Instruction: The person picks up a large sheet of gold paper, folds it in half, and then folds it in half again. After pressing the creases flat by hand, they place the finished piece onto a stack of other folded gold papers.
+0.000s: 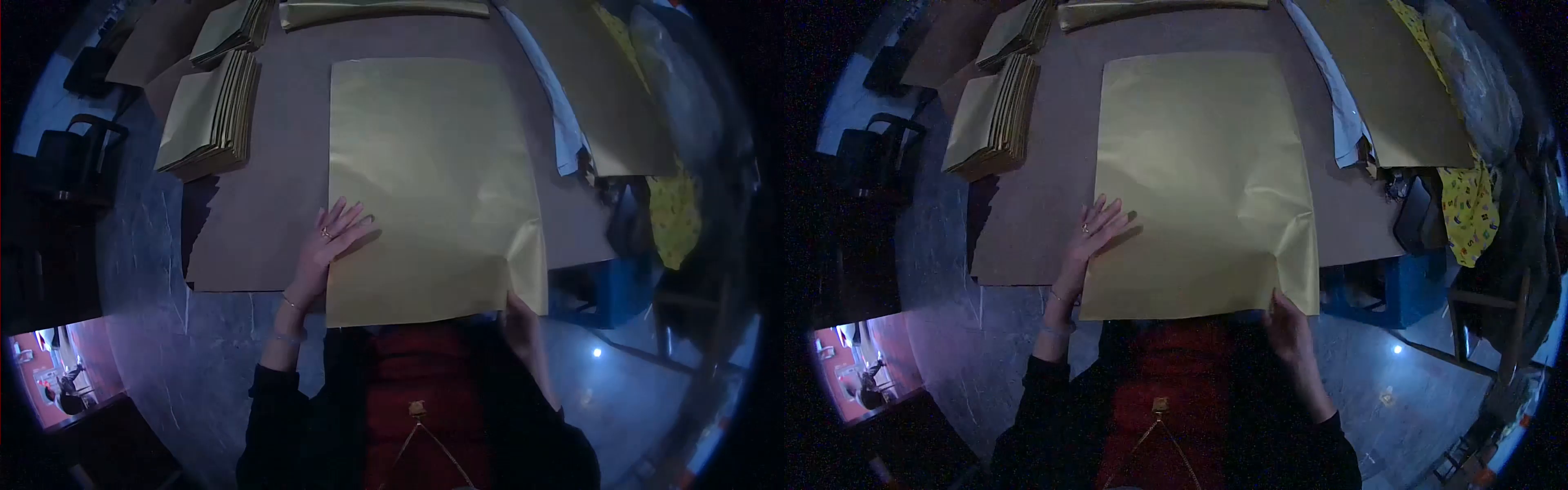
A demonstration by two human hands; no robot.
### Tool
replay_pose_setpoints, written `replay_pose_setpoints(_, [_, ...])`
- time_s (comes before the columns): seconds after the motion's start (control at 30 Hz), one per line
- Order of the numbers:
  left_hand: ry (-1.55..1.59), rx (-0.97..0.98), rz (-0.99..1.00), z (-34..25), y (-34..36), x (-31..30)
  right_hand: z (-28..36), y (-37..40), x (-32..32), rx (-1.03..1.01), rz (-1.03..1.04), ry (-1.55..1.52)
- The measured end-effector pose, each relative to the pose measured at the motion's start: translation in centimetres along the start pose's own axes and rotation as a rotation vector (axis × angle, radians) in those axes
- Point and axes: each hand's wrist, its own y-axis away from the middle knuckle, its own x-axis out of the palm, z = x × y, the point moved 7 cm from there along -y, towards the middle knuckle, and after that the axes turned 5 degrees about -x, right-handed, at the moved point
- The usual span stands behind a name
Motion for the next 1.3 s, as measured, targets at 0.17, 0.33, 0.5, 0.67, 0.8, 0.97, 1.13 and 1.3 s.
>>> replay_pose_setpoints(0.17, [0.320,-0.049,0.145,-0.1,1.6,-1.2,-3.6,1.7,-5.0,-0.187,-0.161,-0.136])
replay_pose_setpoints(0.33, [0.478,-0.156,0.065,0.7,3.2,-2.1,2.8,-2.1,-8.7,-0.539,-0.257,0.240])
replay_pose_setpoints(0.5, [0.613,-0.284,0.153,-0.2,3.1,-3.2,7.3,-7.1,-1.9,-0.777,0.173,0.747])
replay_pose_setpoints(0.67, [0.644,-0.357,0.301,1.8,4.9,-0.9,8.4,-7.6,1.9,-0.866,0.701,1.250])
replay_pose_setpoints(0.8, [0.763,-0.917,0.119,3.2,5.0,-1.3,7.5,-7.9,1.3,-1.041,0.758,1.274])
replay_pose_setpoints(0.97, [0.827,-0.956,-0.110,4.0,0.4,-4.0,8.8,-11.5,0.4,-0.337,0.331,0.672])
replay_pose_setpoints(1.13, [0.936,-0.854,-0.251,6.6,-1.3,-2.5,8.8,-13.8,1.5,-0.069,0.204,0.747])
replay_pose_setpoints(1.3, [0.707,-0.981,-0.322,5.9,5.3,-1.7,9.9,-13.9,2.4,-0.212,0.156,0.763])
